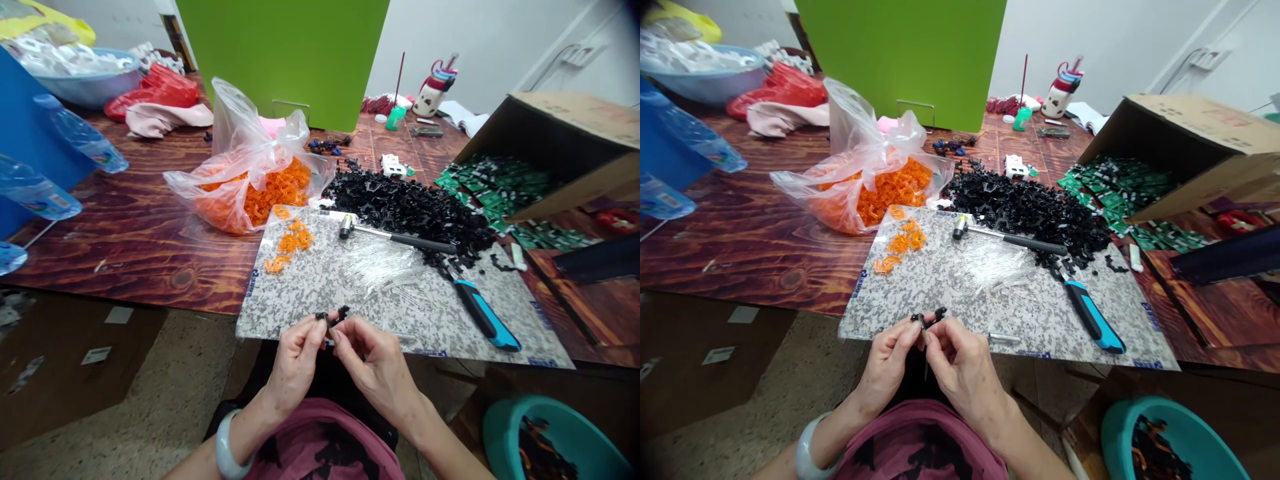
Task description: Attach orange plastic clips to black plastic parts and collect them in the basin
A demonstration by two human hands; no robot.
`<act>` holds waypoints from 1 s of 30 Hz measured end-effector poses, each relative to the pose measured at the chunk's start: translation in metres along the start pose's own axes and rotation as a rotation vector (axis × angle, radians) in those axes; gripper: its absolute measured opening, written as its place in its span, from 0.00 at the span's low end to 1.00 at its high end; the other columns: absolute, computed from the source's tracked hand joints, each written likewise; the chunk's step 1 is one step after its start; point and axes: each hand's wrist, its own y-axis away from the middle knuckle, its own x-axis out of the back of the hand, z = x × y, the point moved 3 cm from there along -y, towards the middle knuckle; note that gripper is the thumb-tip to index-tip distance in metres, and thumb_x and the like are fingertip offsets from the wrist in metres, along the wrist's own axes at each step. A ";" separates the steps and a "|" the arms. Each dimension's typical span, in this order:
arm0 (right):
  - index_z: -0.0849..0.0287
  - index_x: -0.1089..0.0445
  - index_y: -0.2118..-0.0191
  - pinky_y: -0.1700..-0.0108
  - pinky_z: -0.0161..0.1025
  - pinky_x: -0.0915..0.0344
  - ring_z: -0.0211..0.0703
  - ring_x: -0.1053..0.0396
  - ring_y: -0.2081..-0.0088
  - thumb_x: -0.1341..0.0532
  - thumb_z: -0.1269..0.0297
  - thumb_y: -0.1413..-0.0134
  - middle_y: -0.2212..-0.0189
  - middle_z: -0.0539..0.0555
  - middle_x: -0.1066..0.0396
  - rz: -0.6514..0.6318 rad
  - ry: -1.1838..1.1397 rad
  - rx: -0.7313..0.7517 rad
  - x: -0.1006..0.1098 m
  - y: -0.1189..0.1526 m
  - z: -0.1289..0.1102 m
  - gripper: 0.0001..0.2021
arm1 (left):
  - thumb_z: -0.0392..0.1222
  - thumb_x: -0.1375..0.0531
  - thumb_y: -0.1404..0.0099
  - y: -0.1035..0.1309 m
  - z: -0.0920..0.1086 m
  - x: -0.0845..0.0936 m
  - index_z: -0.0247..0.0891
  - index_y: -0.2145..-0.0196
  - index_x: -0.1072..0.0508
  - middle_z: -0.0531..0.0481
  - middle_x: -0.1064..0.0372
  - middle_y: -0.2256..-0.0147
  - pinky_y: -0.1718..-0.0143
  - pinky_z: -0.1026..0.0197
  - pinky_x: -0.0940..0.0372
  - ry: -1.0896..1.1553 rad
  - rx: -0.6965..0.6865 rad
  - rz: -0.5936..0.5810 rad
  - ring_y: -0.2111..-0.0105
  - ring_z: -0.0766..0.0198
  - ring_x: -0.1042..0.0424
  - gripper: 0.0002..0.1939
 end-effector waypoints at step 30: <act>0.61 0.35 0.70 0.79 0.27 0.39 0.31 0.36 0.81 0.44 0.65 0.44 0.80 0.49 0.33 0.030 0.007 -0.055 -0.001 0.005 -0.003 0.07 | 0.42 0.46 0.34 0.001 0.003 -0.001 0.34 0.75 0.25 0.49 0.29 0.72 0.64 0.63 0.36 -0.051 -0.068 0.017 0.68 0.62 0.30 0.16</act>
